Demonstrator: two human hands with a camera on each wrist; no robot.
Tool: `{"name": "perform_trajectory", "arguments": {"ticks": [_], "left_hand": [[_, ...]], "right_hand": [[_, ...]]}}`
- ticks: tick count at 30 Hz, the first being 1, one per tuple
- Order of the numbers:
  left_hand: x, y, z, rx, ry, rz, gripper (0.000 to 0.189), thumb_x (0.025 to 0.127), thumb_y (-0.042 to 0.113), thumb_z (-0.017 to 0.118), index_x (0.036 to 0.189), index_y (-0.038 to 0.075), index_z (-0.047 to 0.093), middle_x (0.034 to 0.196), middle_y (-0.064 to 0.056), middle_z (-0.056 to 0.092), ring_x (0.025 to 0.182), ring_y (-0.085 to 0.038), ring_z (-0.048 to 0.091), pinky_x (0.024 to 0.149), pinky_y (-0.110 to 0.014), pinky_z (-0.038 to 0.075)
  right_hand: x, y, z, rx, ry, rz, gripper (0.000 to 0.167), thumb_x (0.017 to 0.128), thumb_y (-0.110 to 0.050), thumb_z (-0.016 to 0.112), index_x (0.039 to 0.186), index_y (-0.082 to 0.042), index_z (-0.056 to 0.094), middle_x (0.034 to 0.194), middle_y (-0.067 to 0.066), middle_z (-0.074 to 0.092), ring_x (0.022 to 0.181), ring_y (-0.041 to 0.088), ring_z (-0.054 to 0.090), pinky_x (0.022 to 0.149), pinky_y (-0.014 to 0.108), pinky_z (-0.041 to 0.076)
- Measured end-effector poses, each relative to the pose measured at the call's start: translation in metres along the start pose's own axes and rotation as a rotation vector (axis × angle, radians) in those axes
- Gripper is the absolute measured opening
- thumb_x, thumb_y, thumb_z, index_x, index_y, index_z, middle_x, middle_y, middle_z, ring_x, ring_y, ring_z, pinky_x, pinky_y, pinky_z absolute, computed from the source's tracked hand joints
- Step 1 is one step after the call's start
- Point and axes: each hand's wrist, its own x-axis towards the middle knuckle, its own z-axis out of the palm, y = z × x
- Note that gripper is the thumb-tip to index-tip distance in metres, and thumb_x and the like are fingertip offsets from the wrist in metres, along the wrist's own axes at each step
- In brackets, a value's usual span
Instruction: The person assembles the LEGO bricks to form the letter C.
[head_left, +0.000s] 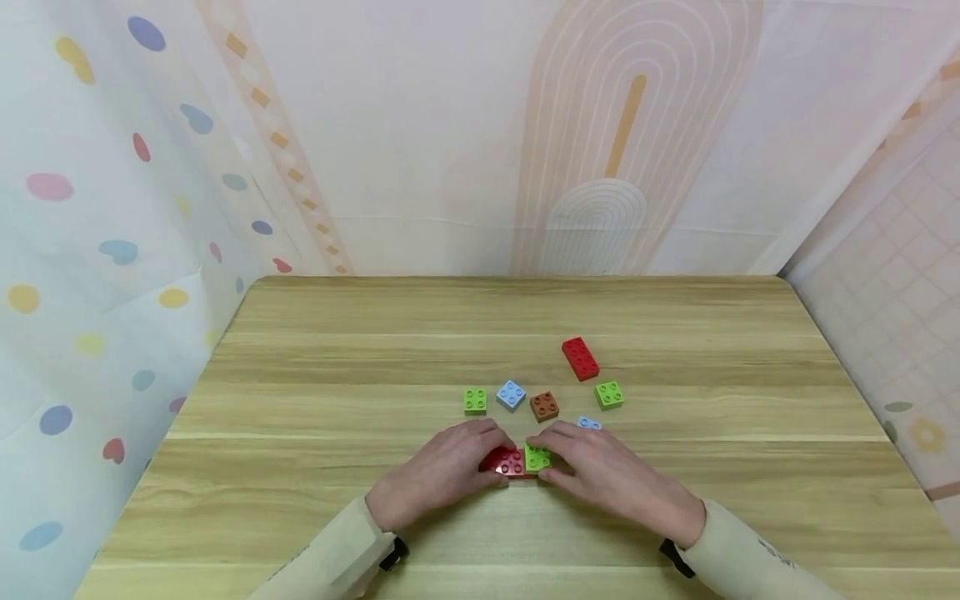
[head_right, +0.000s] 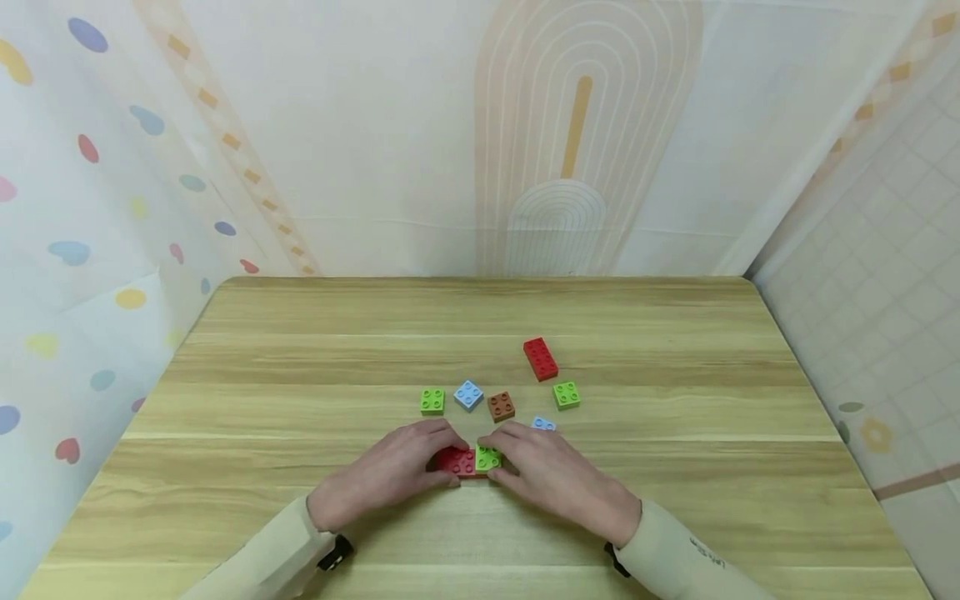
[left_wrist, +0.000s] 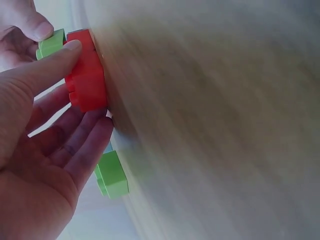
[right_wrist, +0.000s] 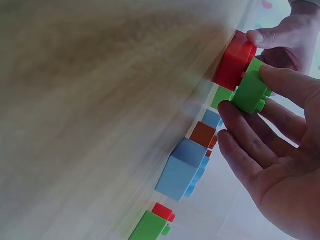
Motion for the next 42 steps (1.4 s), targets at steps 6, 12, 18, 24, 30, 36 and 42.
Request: {"name": "perform_trajectory", "arguments": {"ticks": [6,12,18,24,30,36,42], "left_hand": [[-0.006,-0.007,-0.003,-0.119,-0.050,-0.004,0.039,0.092,0.023,0.081,0.127,0.010,0.071,0.121,0.001,0.071,0.111,-0.012,0.064,0.099,-0.036,0.054],[-0.011,-0.013,-0.004,-0.185,-0.073,0.007,0.037,0.096,0.018,0.076,0.131,0.009,0.070,0.126,-0.001,0.071,0.116,-0.013,0.064,0.102,-0.038,0.053],[-0.011,-0.012,-0.006,-0.204,-0.071,-0.004,0.037,0.094,0.018,0.077,0.130,0.009,0.070,0.126,-0.001,0.071,0.114,-0.012,0.064,0.100,-0.037,0.053],[-0.009,-0.011,-0.006,-0.205,-0.069,0.001,0.038,0.094,0.018,0.077,0.130,0.010,0.069,0.125,0.000,0.071,0.114,-0.011,0.064,0.101,-0.037,0.052],[-0.010,-0.010,-0.007,-0.193,-0.069,-0.002,0.045,0.093,0.020,0.079,0.135,0.009,0.066,0.130,-0.002,0.069,0.119,-0.014,0.062,0.105,-0.039,0.051],[-0.009,-0.013,-0.014,-0.208,0.041,0.010,0.040,0.098,0.026,0.073,0.134,0.010,0.066,0.131,-0.002,0.069,0.122,-0.017,0.063,0.107,-0.041,0.050],[-0.007,-0.024,-0.020,-0.194,0.198,0.070,0.033,0.098,0.020,0.073,0.128,0.008,0.068,0.127,-0.005,0.070,0.120,-0.023,0.065,0.105,-0.047,0.051]], "right_hand": [[0.002,-0.002,-0.002,-0.024,-0.018,-0.022,0.038,0.096,-0.025,0.076,0.131,-0.011,0.071,0.124,0.001,0.069,0.110,0.016,0.065,0.091,0.041,0.055],[0.001,-0.004,-0.004,-0.016,-0.036,-0.008,0.036,0.094,-0.024,0.078,0.128,-0.012,0.073,0.121,0.000,0.069,0.107,0.014,0.064,0.089,0.040,0.055],[0.001,-0.003,-0.004,0.030,-0.028,0.001,0.036,0.093,-0.023,0.080,0.127,-0.012,0.073,0.121,-0.001,0.069,0.107,0.014,0.064,0.091,0.042,0.055],[0.002,-0.002,-0.002,0.037,-0.036,0.026,0.046,0.090,-0.025,0.082,0.130,-0.007,0.067,0.126,0.005,0.068,0.112,0.018,0.064,0.094,0.044,0.056],[0.001,0.000,-0.002,0.011,-0.034,0.040,0.043,0.091,-0.025,0.081,0.128,-0.006,0.069,0.124,0.008,0.072,0.117,0.025,0.065,0.100,0.048,0.053],[-0.002,0.005,-0.002,-0.025,-0.009,0.022,0.042,0.090,-0.025,0.082,0.126,-0.006,0.071,0.123,0.008,0.073,0.116,0.025,0.066,0.101,0.050,0.052],[-0.003,0.008,-0.003,-0.032,-0.004,-0.003,0.042,0.089,-0.025,0.082,0.125,-0.007,0.071,0.120,0.007,0.073,0.115,0.026,0.066,0.106,0.052,0.048]]}}
